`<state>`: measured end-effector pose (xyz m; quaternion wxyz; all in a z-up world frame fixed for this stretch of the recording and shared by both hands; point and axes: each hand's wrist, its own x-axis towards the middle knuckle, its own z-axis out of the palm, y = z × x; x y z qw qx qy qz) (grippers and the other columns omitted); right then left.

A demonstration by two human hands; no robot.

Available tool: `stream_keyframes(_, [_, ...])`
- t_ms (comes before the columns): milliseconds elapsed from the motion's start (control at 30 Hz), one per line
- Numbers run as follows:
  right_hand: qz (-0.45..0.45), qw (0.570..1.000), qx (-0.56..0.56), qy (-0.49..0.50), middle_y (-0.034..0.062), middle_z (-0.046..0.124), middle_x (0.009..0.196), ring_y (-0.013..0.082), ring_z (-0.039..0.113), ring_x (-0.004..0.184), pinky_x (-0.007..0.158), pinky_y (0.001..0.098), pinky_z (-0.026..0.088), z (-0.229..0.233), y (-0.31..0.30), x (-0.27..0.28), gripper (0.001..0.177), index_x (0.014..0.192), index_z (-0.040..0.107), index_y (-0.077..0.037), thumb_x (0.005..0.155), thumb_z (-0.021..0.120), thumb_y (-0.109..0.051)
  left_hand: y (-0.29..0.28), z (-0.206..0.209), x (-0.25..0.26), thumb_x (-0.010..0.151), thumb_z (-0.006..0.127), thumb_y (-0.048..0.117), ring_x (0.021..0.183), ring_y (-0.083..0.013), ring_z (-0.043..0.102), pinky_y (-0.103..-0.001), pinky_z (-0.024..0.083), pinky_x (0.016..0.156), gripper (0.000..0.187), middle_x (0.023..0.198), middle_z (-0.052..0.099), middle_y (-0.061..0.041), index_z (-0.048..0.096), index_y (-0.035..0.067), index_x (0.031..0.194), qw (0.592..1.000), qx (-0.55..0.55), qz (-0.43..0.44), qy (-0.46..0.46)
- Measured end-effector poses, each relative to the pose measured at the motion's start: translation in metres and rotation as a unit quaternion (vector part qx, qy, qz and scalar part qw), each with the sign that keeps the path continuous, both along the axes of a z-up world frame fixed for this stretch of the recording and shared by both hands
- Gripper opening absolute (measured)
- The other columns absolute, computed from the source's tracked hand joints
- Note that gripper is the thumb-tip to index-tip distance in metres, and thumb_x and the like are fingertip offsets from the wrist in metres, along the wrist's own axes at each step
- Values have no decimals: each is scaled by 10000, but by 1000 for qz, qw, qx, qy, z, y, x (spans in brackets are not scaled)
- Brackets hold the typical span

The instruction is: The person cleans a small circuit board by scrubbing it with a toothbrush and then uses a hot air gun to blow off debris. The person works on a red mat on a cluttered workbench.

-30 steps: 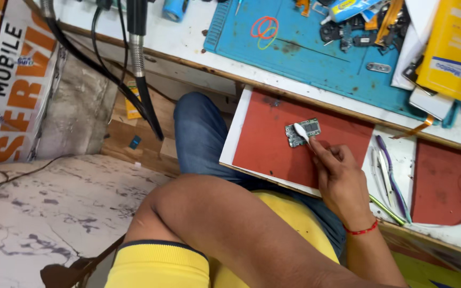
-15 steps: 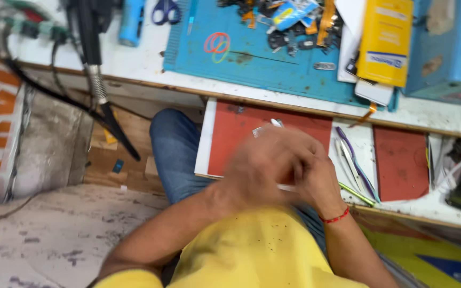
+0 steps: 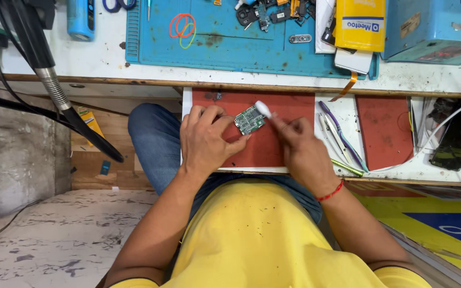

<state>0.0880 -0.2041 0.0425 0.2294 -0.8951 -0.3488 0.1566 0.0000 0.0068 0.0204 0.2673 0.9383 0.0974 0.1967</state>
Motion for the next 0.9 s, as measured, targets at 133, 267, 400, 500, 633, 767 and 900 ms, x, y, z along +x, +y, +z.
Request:
stream_keyframes(133, [32,999,-19,18,144,613,1032,392,655,741,631,500,533,-2,2,2,589,1429,599,-227,884,571,-7,6,-2,3,625,920,358,902,-258,570,-432,446,760,387,954,628,-10,757,119,882,999,22,-21,-25])
stream_keyframes(267, [63,998,-14,9,170,605,1061,401,652,727,624,500,537,1,1,4,675,1444,594,-219,817,558,28,4,-4,2,622,915,339,905,-261,577,-428,444,760,390,958,628,-11,746,117,896,999,19,-14,-33])
stream_keyframes(400, [48,999,-13,-10,142,615,1030,383,659,755,626,493,534,-5,2,7,580,1413,612,-236,876,585,-18,4,-6,3,627,920,348,926,-255,566,-433,438,784,414,978,621,-10,744,121,925,1000,4,-6,1])
stream_keyframes(500, [31,999,-14,-25,137,618,1037,378,656,749,613,489,527,-4,5,6,540,1427,606,-226,923,592,-31,4,-8,2,599,922,342,1010,-288,536,-444,444,853,440,1051,590,-46,728,116,922,1000,-12,7,12])
stream_keyframes(633, [62,993,-102,10,128,624,1051,381,661,678,598,487,543,20,0,-2,644,1440,594,-261,851,568,-2,5,-6,6,593,945,328,1096,-311,495,-445,444,929,447,1144,552,-75,713,119,913,998,-44,11,33])
stream_keyframes(767, [68,989,-129,-1,135,622,1074,374,676,696,609,483,558,29,18,-2,686,1446,583,-288,829,550,8,7,-8,6,566,963,299,1101,-318,484,-452,431,960,501,1136,545,-83,688,119,944,997,-71,19,39])
stream_keyframes(900, [83,995,-42,-37,193,612,1144,404,666,746,608,496,543,14,33,-2,605,1440,591,-234,873,578,-26,4,-7,5,573,968,274,1100,-321,484,-463,422,973,556,1135,537,-84,648,106,996,995,-77,29,55])
